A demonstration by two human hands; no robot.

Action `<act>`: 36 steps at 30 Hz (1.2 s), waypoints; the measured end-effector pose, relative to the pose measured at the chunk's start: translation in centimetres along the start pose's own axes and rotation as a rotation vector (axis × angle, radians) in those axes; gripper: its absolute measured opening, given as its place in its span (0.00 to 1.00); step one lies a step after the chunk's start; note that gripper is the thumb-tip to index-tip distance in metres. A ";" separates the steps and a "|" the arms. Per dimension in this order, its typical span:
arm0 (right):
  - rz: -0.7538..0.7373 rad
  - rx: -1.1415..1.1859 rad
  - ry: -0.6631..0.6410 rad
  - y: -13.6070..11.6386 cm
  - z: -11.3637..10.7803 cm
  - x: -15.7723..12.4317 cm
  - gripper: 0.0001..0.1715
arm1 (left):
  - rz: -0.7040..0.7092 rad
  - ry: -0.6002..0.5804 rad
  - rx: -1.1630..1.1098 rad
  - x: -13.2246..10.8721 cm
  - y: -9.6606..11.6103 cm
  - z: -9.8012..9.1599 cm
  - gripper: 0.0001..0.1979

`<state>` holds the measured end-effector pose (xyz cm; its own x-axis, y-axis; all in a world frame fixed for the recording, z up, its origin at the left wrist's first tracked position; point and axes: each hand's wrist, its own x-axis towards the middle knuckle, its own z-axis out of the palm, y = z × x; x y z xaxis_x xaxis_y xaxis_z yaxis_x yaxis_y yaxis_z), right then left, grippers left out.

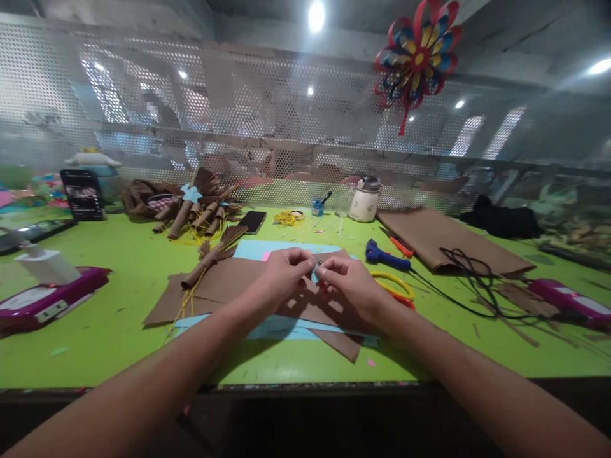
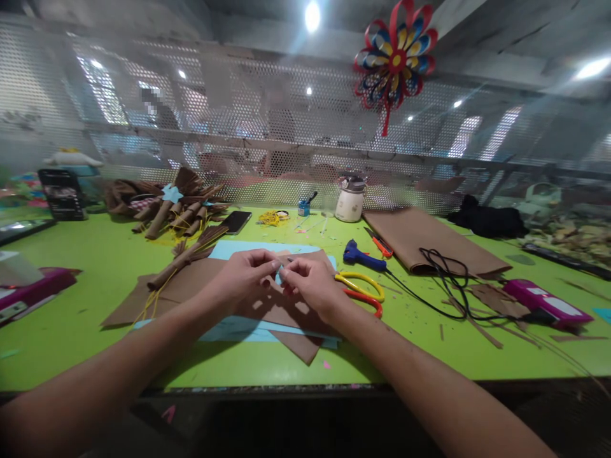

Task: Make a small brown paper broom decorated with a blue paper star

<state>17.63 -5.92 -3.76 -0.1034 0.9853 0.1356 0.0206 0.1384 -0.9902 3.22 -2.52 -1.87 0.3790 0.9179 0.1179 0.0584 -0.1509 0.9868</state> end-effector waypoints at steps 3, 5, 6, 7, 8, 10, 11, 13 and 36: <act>0.031 0.109 0.000 0.2 0.0 0.0 0.15 | 0.037 -0.006 0.025 0.1 -0.1 -0.1 0.06; 0.027 0.141 0.002 0.0 0.0 0.0 0.15 | 0.051 -0.031 -0.016 0.2 -0.2 -0.2 0.06; 0.021 0.140 0.002 -0.1 0.0 -0.1 0.15 | 0.054 -0.051 -0.047 0.3 -0.4 -0.2 0.06; 0.013 0.130 -0.002 -0.3 0.0 -0.1 0.15 | 0.056 -0.072 -0.076 0.3 -0.5 -0.3 0.06; 0.004 0.113 -0.007 -0.5 -0.1 -0.2 0.14 | 0.060 -0.089 -0.100 0.4 -0.6 -0.4 0.07; -0.013 0.067 -0.015 -0.8 -0.3 -0.2 0.13 | 0.059 -0.113 -0.121 0.5 -0.7 -0.5 0.07; -0.020 0.040 -0.017 -0.9 -0.4 -0.2 0.12 | 0.051 -0.123 -0.118 0.5 -0.7 -0.6 0.08; -0.032 -0.016 -0.016 -1.0 -0.7 -0.1 0.12 | 0.019 -0.152 -0.114 0.5 -0.6 -0.7 0.07; -0.297 -0.782 -0.491 -1.9 -3.0 -0.3 0.09 | 0.066 -0.614 0.457 0.3 -0.2 -2.0 0.08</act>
<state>20.65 -6.17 -1.79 -0.6116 0.7724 0.1714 0.5635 0.5773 -0.5909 1.51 -1.50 -1.82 0.8320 0.5534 -0.0396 0.3431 -0.4571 0.8206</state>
